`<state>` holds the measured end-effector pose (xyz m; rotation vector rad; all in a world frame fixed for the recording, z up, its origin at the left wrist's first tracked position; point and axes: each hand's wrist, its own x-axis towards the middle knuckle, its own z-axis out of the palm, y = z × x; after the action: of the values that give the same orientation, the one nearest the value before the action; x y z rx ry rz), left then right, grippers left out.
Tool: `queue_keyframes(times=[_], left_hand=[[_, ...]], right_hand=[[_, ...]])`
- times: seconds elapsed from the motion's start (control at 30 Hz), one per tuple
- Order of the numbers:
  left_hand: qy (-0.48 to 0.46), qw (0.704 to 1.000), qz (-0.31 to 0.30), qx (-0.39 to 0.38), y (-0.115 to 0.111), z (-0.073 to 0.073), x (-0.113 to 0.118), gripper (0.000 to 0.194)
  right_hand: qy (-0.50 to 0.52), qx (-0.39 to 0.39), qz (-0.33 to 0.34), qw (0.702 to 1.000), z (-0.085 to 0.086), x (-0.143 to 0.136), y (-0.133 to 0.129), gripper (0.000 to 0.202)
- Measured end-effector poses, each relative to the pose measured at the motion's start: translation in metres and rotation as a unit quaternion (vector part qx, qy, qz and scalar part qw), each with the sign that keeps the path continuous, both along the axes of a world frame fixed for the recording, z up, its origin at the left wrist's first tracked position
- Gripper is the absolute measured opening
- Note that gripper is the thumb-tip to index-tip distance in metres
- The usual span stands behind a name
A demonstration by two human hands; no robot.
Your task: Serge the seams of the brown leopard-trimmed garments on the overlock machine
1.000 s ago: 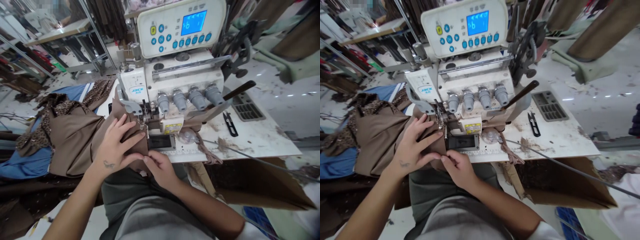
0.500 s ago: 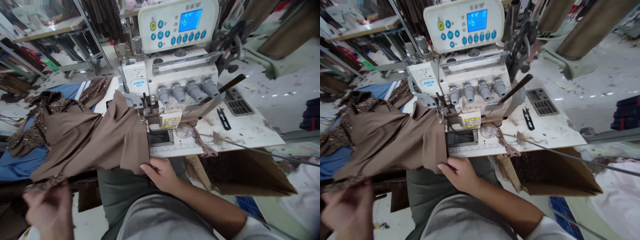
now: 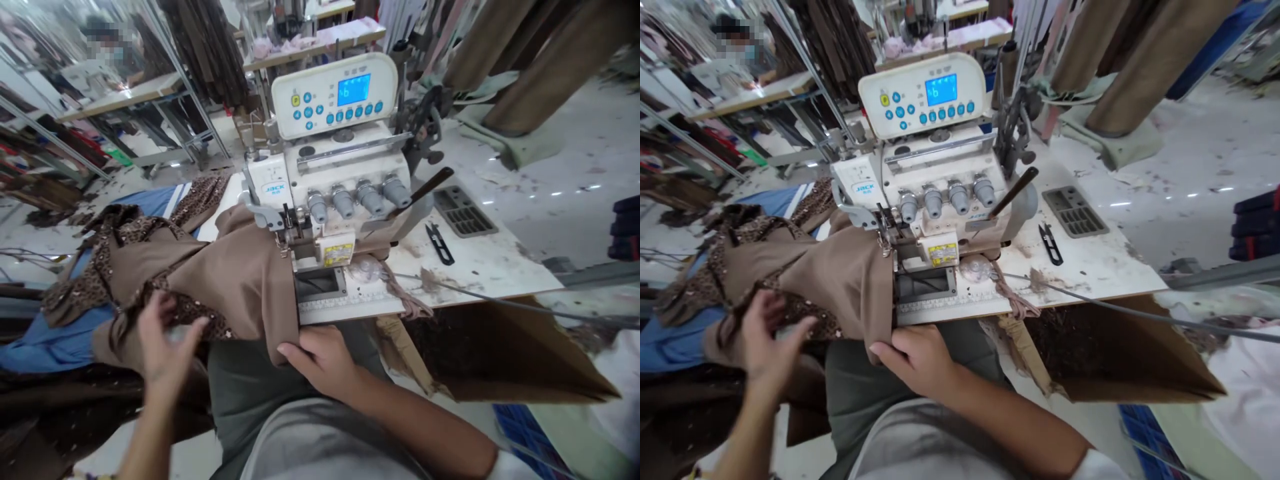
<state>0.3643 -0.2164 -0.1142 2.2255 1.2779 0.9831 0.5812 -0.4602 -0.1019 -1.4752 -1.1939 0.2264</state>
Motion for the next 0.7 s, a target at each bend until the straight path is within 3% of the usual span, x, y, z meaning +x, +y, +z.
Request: queue_keyframes(times=[0.13,0.33,0.43,0.53,0.6,0.7], left_hand=[[0.026,0.999,0.027,-0.003,-0.015,-0.015,0.005,0.041],[-0.091,0.99,0.102,-0.033,-0.01,0.002,0.01,0.044],[-0.015,0.997,0.075,-0.01,-0.019,-0.002,0.014,0.047],[0.041,0.997,0.063,-0.002,-0.022,-0.009,0.012,0.03],[-0.003,0.996,0.091,0.009,-0.018,-0.003,0.01,0.023],[-0.123,0.979,0.144,0.072,-0.004,0.028,0.013,0.025]], right_hand=[[-0.024,0.014,0.03,0.999,-0.001,-0.001,0.001,0.061],[-0.026,0.029,-0.003,0.999,0.001,0.0,0.004,0.062],[0.0,0.043,-0.01,0.999,0.001,-0.002,0.008,0.062],[0.017,0.051,-0.01,0.998,0.001,-0.001,0.01,0.061],[0.011,0.051,-0.006,0.999,0.0,0.001,0.01,0.061],[0.0,0.035,-0.001,0.999,-0.001,0.004,0.01,0.062]])
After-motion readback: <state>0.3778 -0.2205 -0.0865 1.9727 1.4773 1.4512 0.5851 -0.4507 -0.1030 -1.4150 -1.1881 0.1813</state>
